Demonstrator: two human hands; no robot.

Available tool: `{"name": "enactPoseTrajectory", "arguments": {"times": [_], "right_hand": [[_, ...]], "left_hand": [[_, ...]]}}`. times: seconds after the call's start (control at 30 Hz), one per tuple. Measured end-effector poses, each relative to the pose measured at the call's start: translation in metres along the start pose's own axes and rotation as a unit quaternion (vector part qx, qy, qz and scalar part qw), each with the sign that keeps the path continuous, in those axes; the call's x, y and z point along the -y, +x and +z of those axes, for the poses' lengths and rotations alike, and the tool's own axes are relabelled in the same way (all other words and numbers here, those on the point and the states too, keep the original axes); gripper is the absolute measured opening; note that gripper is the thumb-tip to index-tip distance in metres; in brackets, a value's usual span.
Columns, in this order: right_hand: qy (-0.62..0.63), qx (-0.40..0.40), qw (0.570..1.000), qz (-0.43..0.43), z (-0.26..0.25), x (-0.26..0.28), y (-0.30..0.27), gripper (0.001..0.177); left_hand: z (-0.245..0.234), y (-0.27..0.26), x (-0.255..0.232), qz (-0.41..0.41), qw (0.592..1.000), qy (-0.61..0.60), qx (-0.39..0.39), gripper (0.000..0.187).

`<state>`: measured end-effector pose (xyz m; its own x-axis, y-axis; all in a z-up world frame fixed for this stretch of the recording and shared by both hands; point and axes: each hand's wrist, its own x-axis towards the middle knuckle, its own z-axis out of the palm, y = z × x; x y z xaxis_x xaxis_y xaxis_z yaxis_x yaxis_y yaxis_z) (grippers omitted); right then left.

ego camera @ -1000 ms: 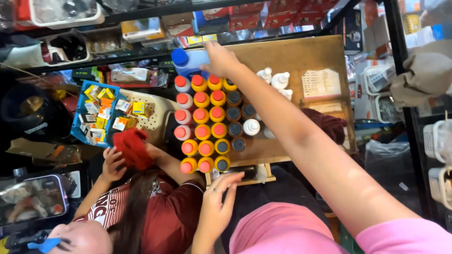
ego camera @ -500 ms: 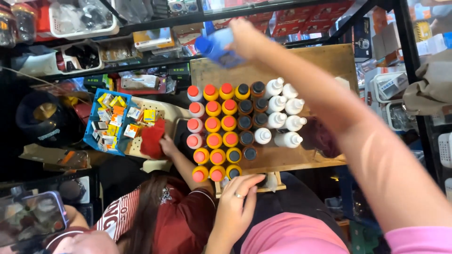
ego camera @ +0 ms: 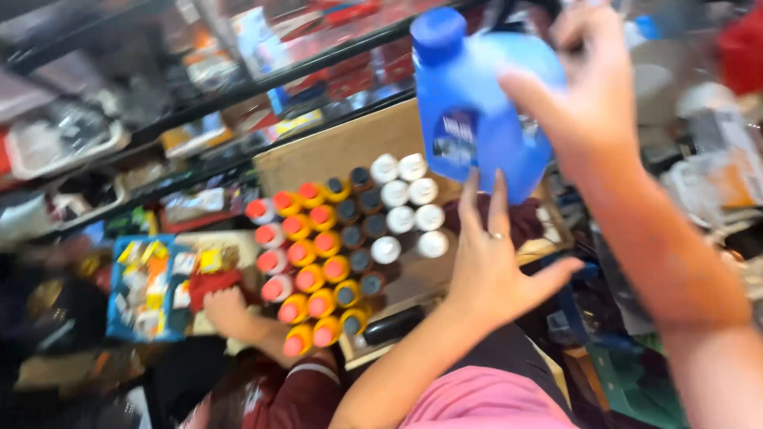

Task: Organizing and arranging various liquid bottles and aerosol cans on a shelf and counter.

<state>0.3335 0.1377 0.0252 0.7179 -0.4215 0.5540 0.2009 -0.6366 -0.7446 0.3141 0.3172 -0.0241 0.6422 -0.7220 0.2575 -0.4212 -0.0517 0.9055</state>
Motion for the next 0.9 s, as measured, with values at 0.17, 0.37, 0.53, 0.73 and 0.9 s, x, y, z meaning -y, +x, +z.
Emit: {"name": "enactPoseTrajectory", "arguments": {"times": [0.17,0.37,0.53,0.73,0.9], "right_hand": [[0.191,-0.181,0.933,0.245,-0.077,0.059,-0.112,0.048],[0.048,-0.353,0.904,0.234,-0.155,0.068,-0.201,0.039],[-0.068,-0.456,0.871,0.171,-0.209,0.072,-0.281,0.038],[-0.087,-0.518,0.839,0.140,-0.286,0.074,-0.365,0.037],[-0.160,-0.381,0.902,0.128,-0.346,0.101,-0.386,0.036]], "left_hand": [[0.078,-0.007,-0.022,0.051,0.996,-0.021,0.066,0.145],[0.163,-0.004,-0.050,0.157,0.957,-0.089,0.227,0.125],[0.223,-0.022,-0.090,0.233,0.929,-0.147,0.249,0.100],[0.285,-0.030,-0.148,0.321,0.888,-0.201,0.260,0.088],[0.351,-0.038,-0.168,0.338,0.862,-0.260,0.273,0.061]]}}
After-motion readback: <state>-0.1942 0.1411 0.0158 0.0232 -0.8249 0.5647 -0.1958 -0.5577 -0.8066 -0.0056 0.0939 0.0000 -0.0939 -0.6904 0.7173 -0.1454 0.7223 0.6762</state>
